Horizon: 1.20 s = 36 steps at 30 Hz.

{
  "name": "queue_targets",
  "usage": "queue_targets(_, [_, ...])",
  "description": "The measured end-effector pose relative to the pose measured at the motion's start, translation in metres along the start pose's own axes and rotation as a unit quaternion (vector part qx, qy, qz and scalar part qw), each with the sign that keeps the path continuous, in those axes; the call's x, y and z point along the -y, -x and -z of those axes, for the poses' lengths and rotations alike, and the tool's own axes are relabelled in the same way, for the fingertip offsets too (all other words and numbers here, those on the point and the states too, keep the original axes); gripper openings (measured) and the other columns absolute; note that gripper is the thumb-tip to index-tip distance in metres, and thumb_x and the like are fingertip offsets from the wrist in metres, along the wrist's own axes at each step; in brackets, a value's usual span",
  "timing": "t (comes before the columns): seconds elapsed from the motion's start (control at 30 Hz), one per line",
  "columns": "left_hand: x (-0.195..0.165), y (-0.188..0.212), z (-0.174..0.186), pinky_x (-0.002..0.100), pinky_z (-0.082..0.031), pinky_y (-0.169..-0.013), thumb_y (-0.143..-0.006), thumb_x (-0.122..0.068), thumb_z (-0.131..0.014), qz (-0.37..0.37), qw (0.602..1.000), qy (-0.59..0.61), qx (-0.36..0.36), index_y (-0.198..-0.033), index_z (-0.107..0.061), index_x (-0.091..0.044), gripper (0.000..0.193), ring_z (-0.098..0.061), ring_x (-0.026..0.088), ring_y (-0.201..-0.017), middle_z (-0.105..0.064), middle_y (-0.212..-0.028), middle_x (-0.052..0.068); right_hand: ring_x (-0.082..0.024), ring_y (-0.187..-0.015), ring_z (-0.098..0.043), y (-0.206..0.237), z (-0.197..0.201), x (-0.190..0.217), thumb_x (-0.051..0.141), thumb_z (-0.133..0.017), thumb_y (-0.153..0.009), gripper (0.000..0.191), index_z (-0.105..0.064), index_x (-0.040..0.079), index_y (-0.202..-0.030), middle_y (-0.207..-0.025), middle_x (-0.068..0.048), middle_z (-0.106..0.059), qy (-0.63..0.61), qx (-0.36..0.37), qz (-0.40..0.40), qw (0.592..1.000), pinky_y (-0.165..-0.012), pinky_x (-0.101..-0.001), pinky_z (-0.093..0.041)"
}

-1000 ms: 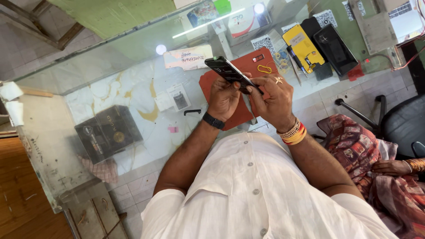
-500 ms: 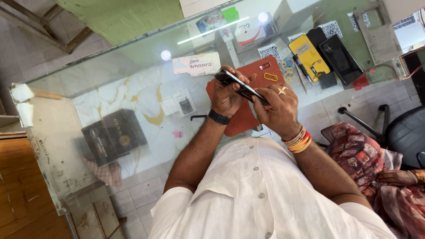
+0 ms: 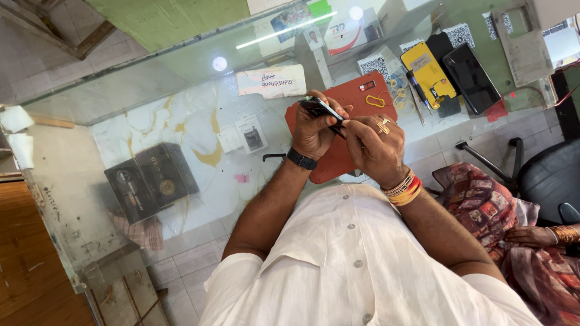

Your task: The person applies adhesive to a smartphone battery, then places the battery into the phone chassis and closes the device. They then use a rubber band to secure the phone while it sets.

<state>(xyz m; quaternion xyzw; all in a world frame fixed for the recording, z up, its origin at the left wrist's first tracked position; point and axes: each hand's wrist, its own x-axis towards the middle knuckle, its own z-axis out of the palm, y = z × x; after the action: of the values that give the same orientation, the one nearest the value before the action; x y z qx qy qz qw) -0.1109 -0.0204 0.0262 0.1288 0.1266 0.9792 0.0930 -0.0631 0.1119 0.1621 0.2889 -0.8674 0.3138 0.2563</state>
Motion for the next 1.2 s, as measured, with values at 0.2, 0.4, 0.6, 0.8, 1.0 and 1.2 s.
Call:
queue_targets(0.2, [-0.003,0.0,0.004,0.05,-0.049,-0.116,-0.087,0.006,-0.081,0.003,1.0,0.003,0.003,-0.111,-0.063,-0.008,0.033,-0.073,0.026,-0.099,-0.073,-0.1,0.013,-0.026,-0.078,-0.07,0.001,-0.008,0.001,-0.004,-0.082,-0.089,0.022,-0.069,0.001,-0.106,-0.093,-0.013,-0.072,-0.025,-0.006,-0.022,0.999,-0.067,-0.0364,-0.053])
queue_targets(0.4, [-0.003,0.0,0.006,0.051,-0.048,-0.118,-0.085,0.006,-0.082,-0.001,1.0,-0.005,-0.003,-0.113,-0.064,-0.009,0.037,-0.073,0.025,-0.096,-0.074,-0.099,0.013,-0.028,-0.081,-0.071,0.004,-0.012,-0.001,-0.005,-0.079,-0.09,0.022,-0.069,0.002,-0.109,-0.094,-0.013,-0.071,-0.045,-0.003,-0.042,0.998,-0.07,-0.0367,-0.055])
queue_targets(0.6, [-0.003,0.0,0.006,0.051,-0.05,-0.115,-0.084,0.006,-0.083,0.003,1.0,-0.02,-0.02,-0.113,-0.065,-0.009,0.037,-0.073,0.024,-0.094,-0.074,-0.098,0.012,-0.026,-0.079,-0.07,0.009,-0.017,-0.008,-0.006,-0.078,-0.091,0.023,-0.068,0.001,-0.111,-0.092,-0.013,-0.07,-0.063,0.001,-0.059,0.996,-0.069,-0.0362,-0.054])
queue_targets(0.8, [-0.001,0.002,0.01,0.051,-0.055,-0.107,-0.082,0.006,-0.082,-0.001,0.998,-0.025,-0.065,-0.108,-0.065,-0.007,0.034,-0.072,0.023,-0.094,-0.073,-0.095,0.011,-0.027,-0.077,-0.07,0.011,-0.023,-0.014,-0.006,-0.077,-0.092,0.022,-0.068,0.0,-0.111,-0.089,-0.014,-0.07,-0.081,0.012,-0.097,0.992,-0.068,-0.0354,-0.053])
queue_targets(1.0, [-0.003,0.002,0.018,0.039,-0.058,-0.087,-0.084,0.004,-0.082,0.005,0.991,-0.032,-0.132,-0.101,-0.07,-0.002,0.02,-0.071,0.022,-0.091,-0.074,-0.097,0.012,-0.03,-0.09,-0.074,0.007,-0.033,-0.021,-0.005,-0.073,-0.095,0.02,-0.067,0.0,-0.114,-0.102,-0.015,-0.073,-0.097,0.039,-0.097,0.99,-0.079,-0.0369,-0.057])
queue_targets(1.2, [-0.013,0.004,0.019,0.039,-0.06,-0.089,-0.084,0.002,-0.082,-0.007,0.989,-0.035,-0.141,-0.1,-0.071,0.0,0.019,-0.073,0.023,-0.092,-0.075,-0.095,0.013,-0.024,-0.091,-0.076,0.007,-0.046,-0.03,-0.004,-0.072,-0.096,0.021,-0.066,-0.003,-0.116,-0.102,-0.013,-0.073,-0.146,0.082,-0.152,0.974,-0.081,-0.0319,-0.06])
